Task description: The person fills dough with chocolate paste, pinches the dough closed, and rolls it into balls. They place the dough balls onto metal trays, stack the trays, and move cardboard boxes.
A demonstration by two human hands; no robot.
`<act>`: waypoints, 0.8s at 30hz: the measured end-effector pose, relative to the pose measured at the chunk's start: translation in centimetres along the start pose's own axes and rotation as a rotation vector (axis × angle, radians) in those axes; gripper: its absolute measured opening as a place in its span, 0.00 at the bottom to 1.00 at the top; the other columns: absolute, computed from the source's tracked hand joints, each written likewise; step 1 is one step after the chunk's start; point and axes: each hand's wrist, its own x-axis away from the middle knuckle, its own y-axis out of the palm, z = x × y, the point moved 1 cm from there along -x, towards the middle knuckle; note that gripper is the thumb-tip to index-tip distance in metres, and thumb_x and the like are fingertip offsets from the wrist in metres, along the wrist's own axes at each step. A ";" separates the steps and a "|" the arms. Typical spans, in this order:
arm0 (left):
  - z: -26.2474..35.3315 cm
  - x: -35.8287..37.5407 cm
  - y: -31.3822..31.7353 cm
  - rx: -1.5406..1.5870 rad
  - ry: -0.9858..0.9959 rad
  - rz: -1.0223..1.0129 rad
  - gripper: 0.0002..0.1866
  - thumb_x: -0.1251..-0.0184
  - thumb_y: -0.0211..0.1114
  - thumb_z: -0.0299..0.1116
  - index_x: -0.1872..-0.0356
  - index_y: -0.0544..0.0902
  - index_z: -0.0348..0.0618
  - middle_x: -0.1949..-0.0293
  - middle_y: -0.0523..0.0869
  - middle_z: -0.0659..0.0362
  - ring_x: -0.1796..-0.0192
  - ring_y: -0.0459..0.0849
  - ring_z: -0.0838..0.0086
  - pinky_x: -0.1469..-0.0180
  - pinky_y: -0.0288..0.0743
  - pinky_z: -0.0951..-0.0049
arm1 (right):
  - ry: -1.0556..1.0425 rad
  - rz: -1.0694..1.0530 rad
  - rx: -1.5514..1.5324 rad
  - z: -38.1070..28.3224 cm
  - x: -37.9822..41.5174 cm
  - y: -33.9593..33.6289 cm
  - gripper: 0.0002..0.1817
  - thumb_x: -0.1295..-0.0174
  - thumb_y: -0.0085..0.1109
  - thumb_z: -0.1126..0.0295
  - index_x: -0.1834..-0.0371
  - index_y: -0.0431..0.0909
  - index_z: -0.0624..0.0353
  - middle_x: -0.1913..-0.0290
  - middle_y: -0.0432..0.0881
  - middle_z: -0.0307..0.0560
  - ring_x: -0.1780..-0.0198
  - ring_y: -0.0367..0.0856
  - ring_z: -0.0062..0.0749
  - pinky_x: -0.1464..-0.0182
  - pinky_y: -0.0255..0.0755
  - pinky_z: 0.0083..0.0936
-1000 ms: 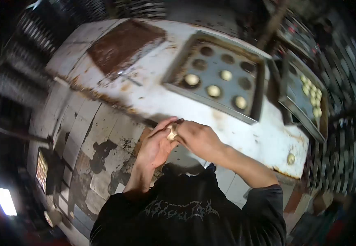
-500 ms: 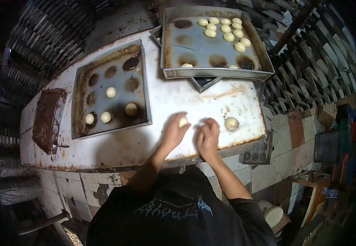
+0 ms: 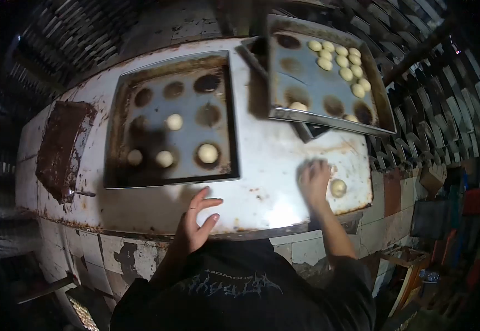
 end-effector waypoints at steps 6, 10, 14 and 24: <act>-2.0 0.9 -7.9 0.165 0.095 -0.243 0.35 0.39 0.60 0.23 0.33 0.51 0.35 0.50 0.80 0.53 0.43 0.75 0.66 0.37 0.61 0.66 | 0.519 -0.391 -0.392 -5.7 2.0 4.5 0.10 0.40 0.51 0.69 0.72 0.72 0.66 0.73 0.73 0.54 0.62 0.71 0.42 0.60 0.67 0.33; -3.5 2.0 -13.9 0.226 0.094 -0.241 0.34 0.38 0.60 0.23 0.33 0.53 0.37 0.51 0.80 0.54 0.46 0.77 0.68 0.40 0.65 0.67 | -0.259 -0.278 0.318 -9.3 5.7 -0.3 0.08 0.45 0.56 0.72 0.65 0.73 0.64 0.72 0.75 0.55 0.70 0.74 0.33 0.64 0.71 0.26; -5.8 4.0 -16.5 0.231 0.095 -0.156 0.31 0.38 0.61 0.25 0.35 0.59 0.39 0.54 0.82 0.54 0.50 0.81 0.68 0.48 0.73 0.71 | 0.548 -0.900 -0.567 -16.5 -1.4 -1.9 0.13 0.45 0.55 0.76 0.56 0.71 0.64 0.62 0.77 0.44 0.62 0.77 0.28 0.58 0.73 0.30; -6.1 6.6 -16.4 0.339 -0.071 -0.111 0.28 0.36 0.59 0.26 0.36 0.62 0.38 0.50 0.80 0.52 0.45 0.77 0.71 0.41 0.67 0.71 | -0.494 -0.702 -0.167 -40.8 -10.2 26.8 0.19 0.48 0.58 0.63 0.55 0.73 0.62 0.54 0.74 0.61 0.50 0.72 0.55 0.50 0.71 0.45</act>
